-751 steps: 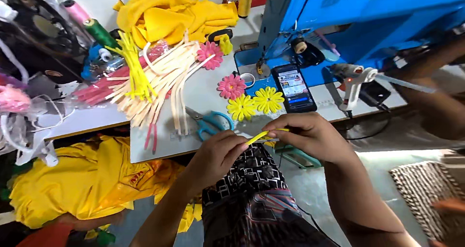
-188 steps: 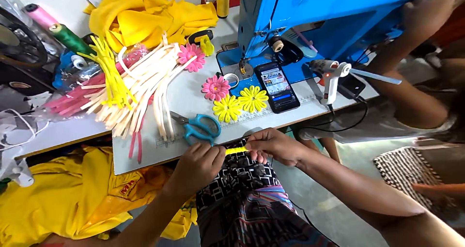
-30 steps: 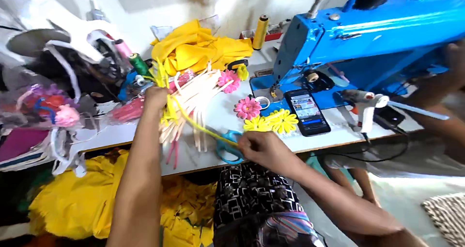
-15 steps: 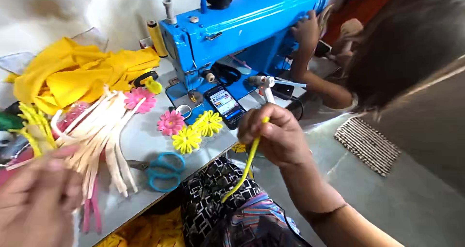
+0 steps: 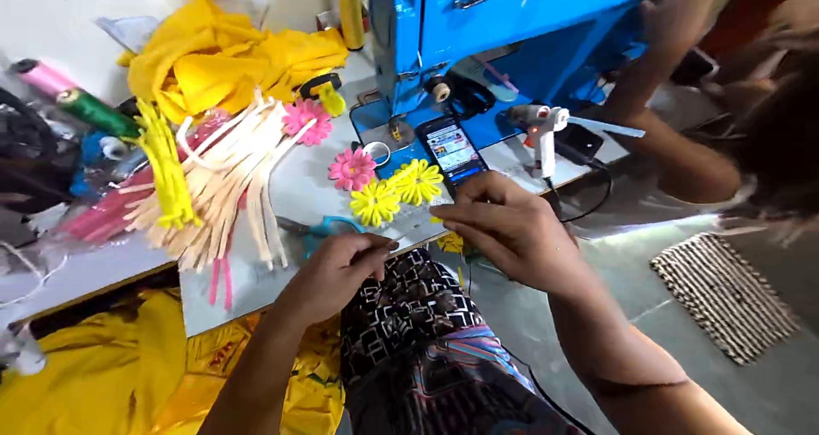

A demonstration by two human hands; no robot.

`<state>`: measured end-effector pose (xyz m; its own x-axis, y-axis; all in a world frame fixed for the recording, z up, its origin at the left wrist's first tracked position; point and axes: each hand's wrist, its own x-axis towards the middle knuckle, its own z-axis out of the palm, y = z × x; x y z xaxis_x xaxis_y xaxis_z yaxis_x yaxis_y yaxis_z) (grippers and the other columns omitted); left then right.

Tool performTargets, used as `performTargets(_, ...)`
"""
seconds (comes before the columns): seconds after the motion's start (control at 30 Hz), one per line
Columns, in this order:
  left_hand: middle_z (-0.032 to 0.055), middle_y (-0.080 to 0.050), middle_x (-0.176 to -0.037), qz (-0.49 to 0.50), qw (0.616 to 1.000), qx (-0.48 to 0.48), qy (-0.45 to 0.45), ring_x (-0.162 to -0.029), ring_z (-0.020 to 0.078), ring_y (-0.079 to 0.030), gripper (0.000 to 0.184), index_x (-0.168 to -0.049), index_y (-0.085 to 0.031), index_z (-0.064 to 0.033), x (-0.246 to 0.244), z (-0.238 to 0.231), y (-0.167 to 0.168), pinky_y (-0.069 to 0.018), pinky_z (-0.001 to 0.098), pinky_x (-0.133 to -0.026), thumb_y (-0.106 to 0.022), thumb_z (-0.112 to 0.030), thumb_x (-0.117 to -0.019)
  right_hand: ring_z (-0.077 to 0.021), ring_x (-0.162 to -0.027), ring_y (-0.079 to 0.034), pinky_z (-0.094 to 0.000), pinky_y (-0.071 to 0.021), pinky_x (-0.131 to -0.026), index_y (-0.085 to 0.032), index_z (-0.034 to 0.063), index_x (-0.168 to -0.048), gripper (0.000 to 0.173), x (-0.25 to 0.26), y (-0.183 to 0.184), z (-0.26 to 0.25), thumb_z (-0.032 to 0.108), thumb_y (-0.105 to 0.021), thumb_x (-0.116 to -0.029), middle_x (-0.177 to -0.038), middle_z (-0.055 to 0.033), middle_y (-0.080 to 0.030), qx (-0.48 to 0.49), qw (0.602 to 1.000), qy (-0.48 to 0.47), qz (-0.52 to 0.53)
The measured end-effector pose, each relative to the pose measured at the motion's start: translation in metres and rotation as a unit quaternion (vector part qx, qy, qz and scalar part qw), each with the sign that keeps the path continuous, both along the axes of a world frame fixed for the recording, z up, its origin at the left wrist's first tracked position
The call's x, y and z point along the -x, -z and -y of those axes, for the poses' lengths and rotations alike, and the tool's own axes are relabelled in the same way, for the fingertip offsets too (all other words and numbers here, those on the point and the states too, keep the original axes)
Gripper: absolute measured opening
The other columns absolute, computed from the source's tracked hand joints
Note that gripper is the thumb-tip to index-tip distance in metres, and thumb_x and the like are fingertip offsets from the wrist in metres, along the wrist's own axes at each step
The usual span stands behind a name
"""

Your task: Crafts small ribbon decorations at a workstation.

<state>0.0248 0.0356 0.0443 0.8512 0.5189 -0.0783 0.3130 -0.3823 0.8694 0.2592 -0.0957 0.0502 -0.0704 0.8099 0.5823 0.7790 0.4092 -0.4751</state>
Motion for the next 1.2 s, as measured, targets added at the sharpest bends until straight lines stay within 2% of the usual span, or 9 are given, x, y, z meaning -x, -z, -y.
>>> performTargets(0.1, -0.0100, -0.060, -0.077, -0.003, 0.997, 0.071, -0.002, -0.065, -0.0050, -0.052, 0.021, -0.111, -0.072, -0.0076, -0.008, 0.004, -0.001, -0.0429, 0.0113, -0.060, -0.053, -0.010, -0.1024, -0.0163, -0.085, -0.062, -0.0269, -0.0537, -0.072, -0.079, 0.0066, -0.103, 0.019, 0.009, 0.013, -0.006, 0.013, -0.062, -0.0980, -0.094, -0.0083, -0.065, -0.001, 0.998, -0.038, 0.052)
performTargets(0.17, -0.0106, -0.060, -0.076, 0.005, 0.994, 0.110, -0.008, -0.063, -0.0051, -0.050, 0.021, -0.104, -0.072, -0.0086, -0.011, 0.007, 0.001, -0.0410, 0.0113, -0.059, -0.051, -0.009, -0.1016, -0.0215, -0.091, -0.063, -0.0313, -0.0537, -0.075, -0.080, 0.0091, -0.102, 0.020, 0.012, 0.020, -0.012, 0.013, -0.061, -0.0992, -0.096, -0.0083, -0.067, -0.010, 0.994, -0.059, 0.093)
performTargets(0.37, -0.0114, -0.060, -0.074, 0.023, 0.985, 0.172, -0.011, -0.060, -0.0066, -0.048, 0.025, -0.096, -0.072, -0.0099, -0.014, 0.009, 0.003, -0.0378, 0.0093, -0.054, -0.048, -0.007, -0.1035, -0.0240, -0.094, -0.063, -0.0327, -0.0531, -0.074, -0.079, 0.0112, -0.100, 0.019, 0.015, 0.026, -0.022, 0.014, -0.060, -0.1000, -0.095, -0.0065, -0.068, -0.017, 0.986, -0.068, 0.151)
performTargets(0.5, -0.0113, -0.063, -0.080, 0.004, 1.000, 0.025, 0.004, -0.068, -0.0081, -0.052, 0.021, -0.099, -0.071, -0.0106, -0.012, 0.011, 0.010, -0.0426, 0.0101, -0.062, -0.052, -0.017, -0.1053, -0.0251, -0.091, -0.066, -0.0347, -0.0553, -0.071, -0.079, 0.0097, -0.099, 0.019, 0.020, 0.026, -0.021, 0.012, -0.060, -0.0995, -0.093, -0.0081, -0.070, -0.005, 0.986, -0.061, 0.152)
performTargets(0.63, 0.0013, -0.067, -0.086, -0.006, 0.987, -0.158, 0.032, -0.076, 0.0040, -0.062, 0.029, -0.101, -0.071, -0.0059, -0.009, 0.020, 0.019, -0.0524, 0.0217, -0.072, -0.047, -0.022, -0.1046, -0.0248, -0.080, -0.068, -0.0355, -0.0550, -0.063, -0.077, 0.0059, -0.098, 0.021, 0.020, 0.021, -0.015, 0.014, -0.059, -0.1022, -0.088, -0.0106, -0.070, 0.017, 0.987, -0.088, 0.137)
performTargets(0.73, 0.0025, -0.069, -0.086, 0.059, 0.972, -0.216, 0.075, -0.079, 0.0034, -0.064, 0.032, -0.097, -0.074, -0.0070, -0.001, 0.023, 0.029, -0.0529, 0.0174, -0.074, -0.049, -0.025, -0.1040, -0.0279, -0.082, -0.068, -0.0387, -0.0551, -0.068, -0.076, 0.0033, -0.102, 0.021, 0.015, 0.009, -0.004, 0.014, -0.058, -0.1031, -0.089, -0.0128, -0.069, 0.080, 0.977, -0.160, 0.118)
performTargets(0.83, 0.0040, -0.069, -0.086, 0.112, 0.967, -0.187, 0.134, -0.082, -0.0005, -0.063, 0.032, -0.093, -0.073, -0.0047, 0.007, 0.024, 0.028, -0.0507, 0.0112, -0.077, -0.052, -0.026, -0.1049, -0.0263, -0.086, -0.071, -0.0390, -0.0568, -0.076, -0.078, 0.0022, -0.103, 0.016, 0.008, -0.007, 0.000, 0.010, -0.066, -0.0968, -0.091, -0.0130, -0.072, 0.136, 0.960, -0.236, 0.061)
performTargets(0.97, 0.0013, -0.068, -0.089, 0.169, 0.965, -0.083, 0.181, -0.085, -0.0041, -0.063, 0.029, -0.093, -0.069, -0.0048, 0.013, 0.025, 0.017, -0.0515, 0.0096, -0.076, -0.056, -0.028, -0.1061, -0.0133, -0.084, -0.068, -0.0239, -0.0528, -0.076, -0.077, -0.0041, -0.099, 0.014, 0.002, -0.014, -0.010, 0.005, -0.068, -0.0943, -0.088, -0.0129, -0.072, 0.158, 0.926, -0.329, -0.094)
performTargets(1.2, -0.0150, -0.072, -0.100, 0.223, 0.971, 0.025, 0.080, -0.087, -0.0080, -0.065, 0.015, -0.105, -0.075, -0.0219, 0.016, 0.025, 0.006, -0.0535, 0.0089, -0.073, -0.063, -0.031, -0.1022, -0.0071, -0.087, -0.067, -0.0189, -0.0534, -0.079, -0.073, -0.0098, -0.101, 0.015, 0.012, 0.000, -0.021, 0.002, -0.065, -0.0973, -0.092, -0.0142, -0.072, 0.093, 0.930, -0.281, -0.217)
